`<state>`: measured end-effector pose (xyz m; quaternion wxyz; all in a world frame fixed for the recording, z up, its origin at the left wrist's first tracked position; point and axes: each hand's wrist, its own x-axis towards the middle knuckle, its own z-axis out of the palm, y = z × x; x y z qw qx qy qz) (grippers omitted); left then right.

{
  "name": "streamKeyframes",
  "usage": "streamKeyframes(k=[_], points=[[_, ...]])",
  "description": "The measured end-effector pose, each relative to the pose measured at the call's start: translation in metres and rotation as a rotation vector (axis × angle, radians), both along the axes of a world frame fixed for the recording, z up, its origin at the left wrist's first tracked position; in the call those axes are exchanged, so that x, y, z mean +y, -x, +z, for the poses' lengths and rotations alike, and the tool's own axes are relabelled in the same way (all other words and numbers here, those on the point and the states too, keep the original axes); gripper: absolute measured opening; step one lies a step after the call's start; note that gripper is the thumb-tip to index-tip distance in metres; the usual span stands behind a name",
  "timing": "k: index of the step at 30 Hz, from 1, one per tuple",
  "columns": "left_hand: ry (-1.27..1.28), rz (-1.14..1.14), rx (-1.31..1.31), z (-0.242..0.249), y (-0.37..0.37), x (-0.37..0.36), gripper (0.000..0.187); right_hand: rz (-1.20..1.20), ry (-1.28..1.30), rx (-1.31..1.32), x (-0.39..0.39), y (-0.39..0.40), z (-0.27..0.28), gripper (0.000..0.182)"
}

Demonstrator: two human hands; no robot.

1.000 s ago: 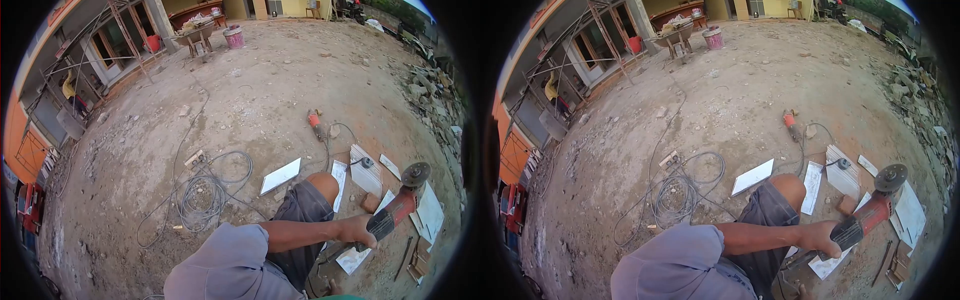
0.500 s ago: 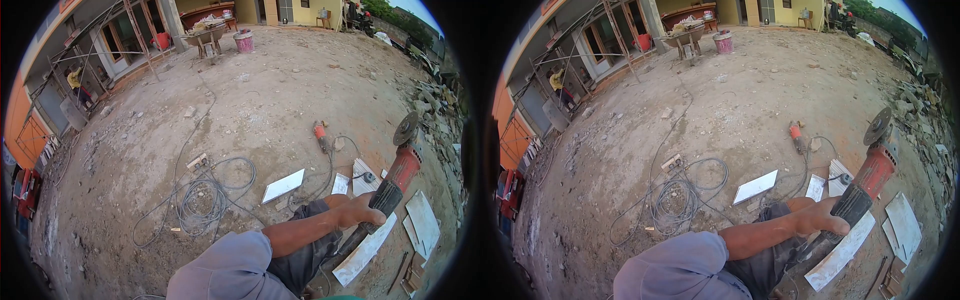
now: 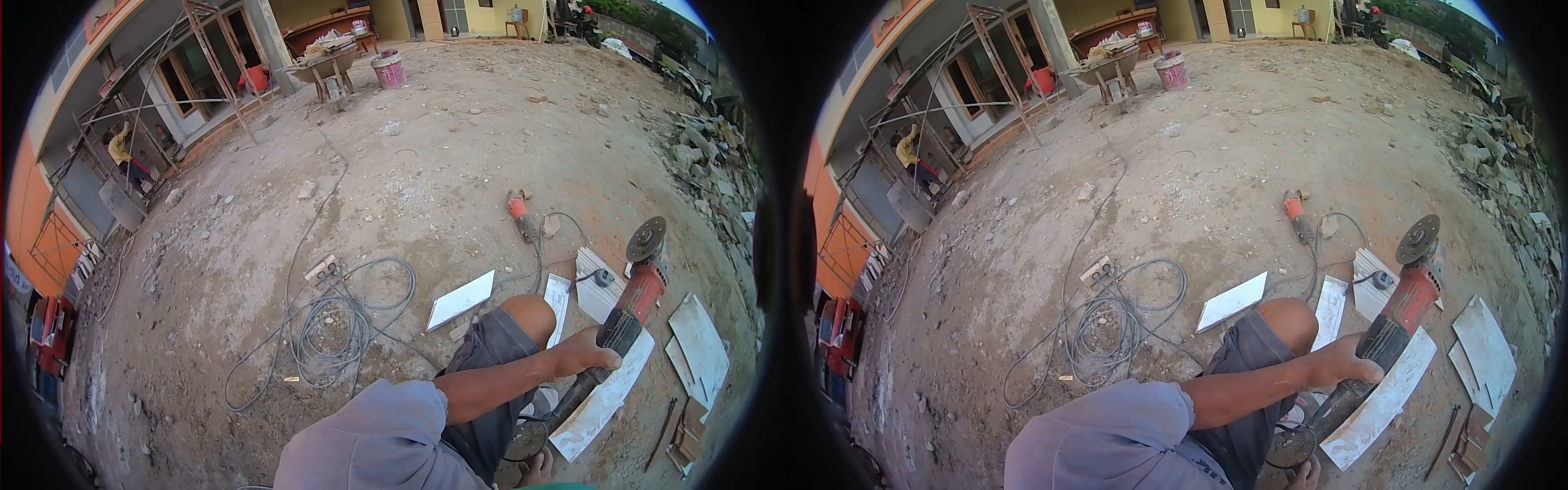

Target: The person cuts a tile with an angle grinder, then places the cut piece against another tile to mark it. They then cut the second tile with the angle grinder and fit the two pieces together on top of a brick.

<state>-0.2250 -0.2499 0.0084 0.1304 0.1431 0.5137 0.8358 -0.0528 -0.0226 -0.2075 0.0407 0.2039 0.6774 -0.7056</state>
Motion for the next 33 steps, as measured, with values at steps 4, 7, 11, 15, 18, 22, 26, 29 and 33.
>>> streamKeyframes(k=[4,7,11,15,18,22,26,29,33], points=[[-0.020,-0.019,-0.005,0.006,-0.009,0.022,0.073,0.142,-0.112,-0.221,-0.026,0.013,-0.065,0.027],[-0.120,-0.152,-0.063,-0.012,-0.012,0.051,0.068,0.402,-0.373,-0.243,-0.053,0.019,-0.062,0.018],[-0.088,-0.154,-0.110,-0.024,-0.019,0.077,0.049,0.513,-0.355,-0.337,-0.029,0.008,-0.059,0.017],[0.030,-0.292,-0.113,-0.029,-0.019,0.078,0.063,0.613,-0.312,-0.415,-0.005,0.016,-0.054,0.016],[0.058,-0.279,-0.132,-0.047,-0.016,0.093,0.061,0.539,-0.479,-0.381,0.060,0.019,-0.056,0.015],[0.023,-0.375,-0.302,-0.066,-0.019,0.112,0.041,-0.050,0.042,-0.238,0.079,0.046,0.062,0.026],[-0.003,-0.621,-0.443,-0.076,-0.035,0.149,0.049,-0.164,0.415,0.017,0.087,0.057,0.093,0.049],[0.024,-0.757,-0.581,-0.087,-0.048,0.165,0.051,-0.439,0.691,0.072,0.084,0.067,0.104,0.058],[0.033,-0.936,-0.637,-0.101,-0.050,0.174,0.052,-0.392,1.087,0.317,0.091,0.058,0.084,0.068]])
